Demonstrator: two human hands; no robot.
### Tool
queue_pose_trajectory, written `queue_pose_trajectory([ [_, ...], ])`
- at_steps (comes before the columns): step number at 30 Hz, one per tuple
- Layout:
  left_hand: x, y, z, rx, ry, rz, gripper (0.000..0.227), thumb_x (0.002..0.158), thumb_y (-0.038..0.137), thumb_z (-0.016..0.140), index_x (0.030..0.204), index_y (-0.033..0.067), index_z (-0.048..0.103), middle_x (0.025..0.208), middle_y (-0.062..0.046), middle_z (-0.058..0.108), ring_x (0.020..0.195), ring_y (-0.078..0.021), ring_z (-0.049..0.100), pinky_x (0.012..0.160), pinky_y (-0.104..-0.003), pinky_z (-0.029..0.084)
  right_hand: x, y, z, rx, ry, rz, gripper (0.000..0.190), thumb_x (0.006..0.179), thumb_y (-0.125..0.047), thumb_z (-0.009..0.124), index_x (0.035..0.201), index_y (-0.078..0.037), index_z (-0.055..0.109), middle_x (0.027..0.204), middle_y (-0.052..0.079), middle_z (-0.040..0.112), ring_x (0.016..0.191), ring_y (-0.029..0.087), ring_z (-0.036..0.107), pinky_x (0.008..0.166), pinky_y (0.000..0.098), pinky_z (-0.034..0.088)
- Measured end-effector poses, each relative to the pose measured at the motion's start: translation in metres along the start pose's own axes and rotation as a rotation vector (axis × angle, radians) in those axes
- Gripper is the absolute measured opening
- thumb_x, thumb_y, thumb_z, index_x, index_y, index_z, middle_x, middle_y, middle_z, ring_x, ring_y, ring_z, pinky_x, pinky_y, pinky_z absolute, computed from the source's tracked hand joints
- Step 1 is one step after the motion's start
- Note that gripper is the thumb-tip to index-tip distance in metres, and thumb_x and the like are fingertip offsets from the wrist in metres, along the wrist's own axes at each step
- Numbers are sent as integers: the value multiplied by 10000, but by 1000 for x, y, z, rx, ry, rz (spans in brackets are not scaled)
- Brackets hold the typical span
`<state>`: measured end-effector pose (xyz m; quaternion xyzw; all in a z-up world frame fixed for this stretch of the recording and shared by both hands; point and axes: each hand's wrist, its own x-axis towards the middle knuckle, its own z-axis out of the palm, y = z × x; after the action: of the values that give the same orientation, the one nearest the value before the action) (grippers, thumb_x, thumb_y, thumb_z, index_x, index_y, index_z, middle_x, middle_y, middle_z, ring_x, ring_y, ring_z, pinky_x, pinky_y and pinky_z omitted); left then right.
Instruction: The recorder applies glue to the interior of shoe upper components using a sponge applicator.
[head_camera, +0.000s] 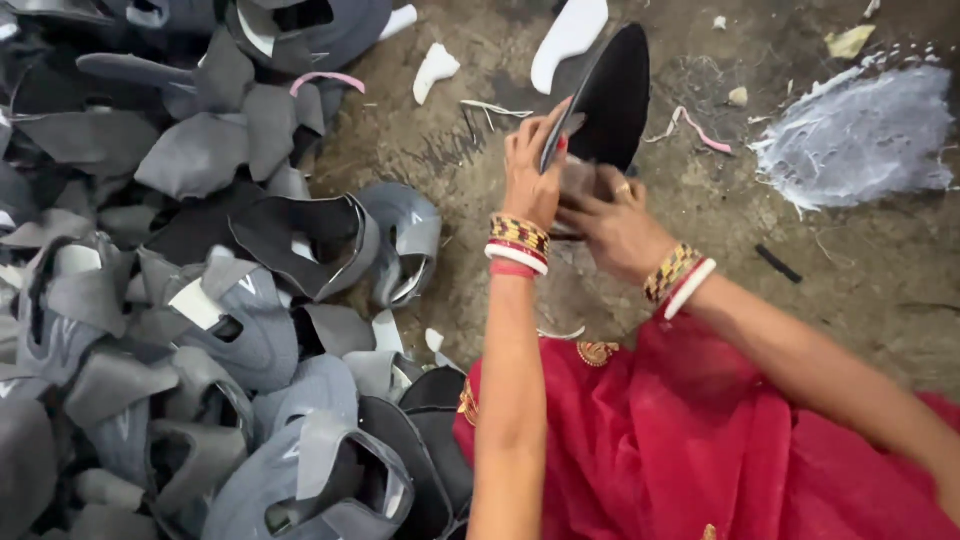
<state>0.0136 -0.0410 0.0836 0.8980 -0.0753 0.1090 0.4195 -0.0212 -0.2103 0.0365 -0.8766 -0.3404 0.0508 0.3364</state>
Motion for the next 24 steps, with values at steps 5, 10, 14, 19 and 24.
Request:
queue_pose_trajectory([
  [5,39,-47,36,212,-114,-110,513,939,226,602,1452,239,579,1256,-72,608,1157,-335,533,1019,-444,430,49,64,30,-289,69,2,552,812,-122,633,1349,-246,664,1558,24,480,1485,490,317,1121,644,312],
  [10,60,-78,70,309,-109,-232,423,1057,429,482,1429,262,594,1317,-39,604,1221,-342,519,1083,-501,414,21,47,24,-173,108,78,608,853,-71,596,1417,-295,635,1582,6,484,1424,503,339,1055,687,315],
  [14,63,-75,78,265,-55,-254,433,1013,471,540,1374,245,617,1325,-44,601,1242,-343,501,1082,-530,376,10,43,12,-138,84,154,772,726,-36,581,1446,-313,615,1604,-7,468,1337,528,333,977,649,322],
  [19,56,-68,84,335,-77,-194,451,982,416,520,1402,276,606,1332,-71,571,1195,-365,497,1061,-544,379,56,106,50,-342,-81,189,437,880,-177,645,1297,-299,692,1506,-42,552,1501,461,333,1113,608,308],
  [24,50,-63,73,315,-69,-249,415,994,433,512,1372,310,632,1299,-57,590,1207,-353,510,1066,-548,381,25,88,30,69,122,88,484,920,-206,595,1394,-283,657,1565,-24,523,1432,489,360,1133,657,291],
])
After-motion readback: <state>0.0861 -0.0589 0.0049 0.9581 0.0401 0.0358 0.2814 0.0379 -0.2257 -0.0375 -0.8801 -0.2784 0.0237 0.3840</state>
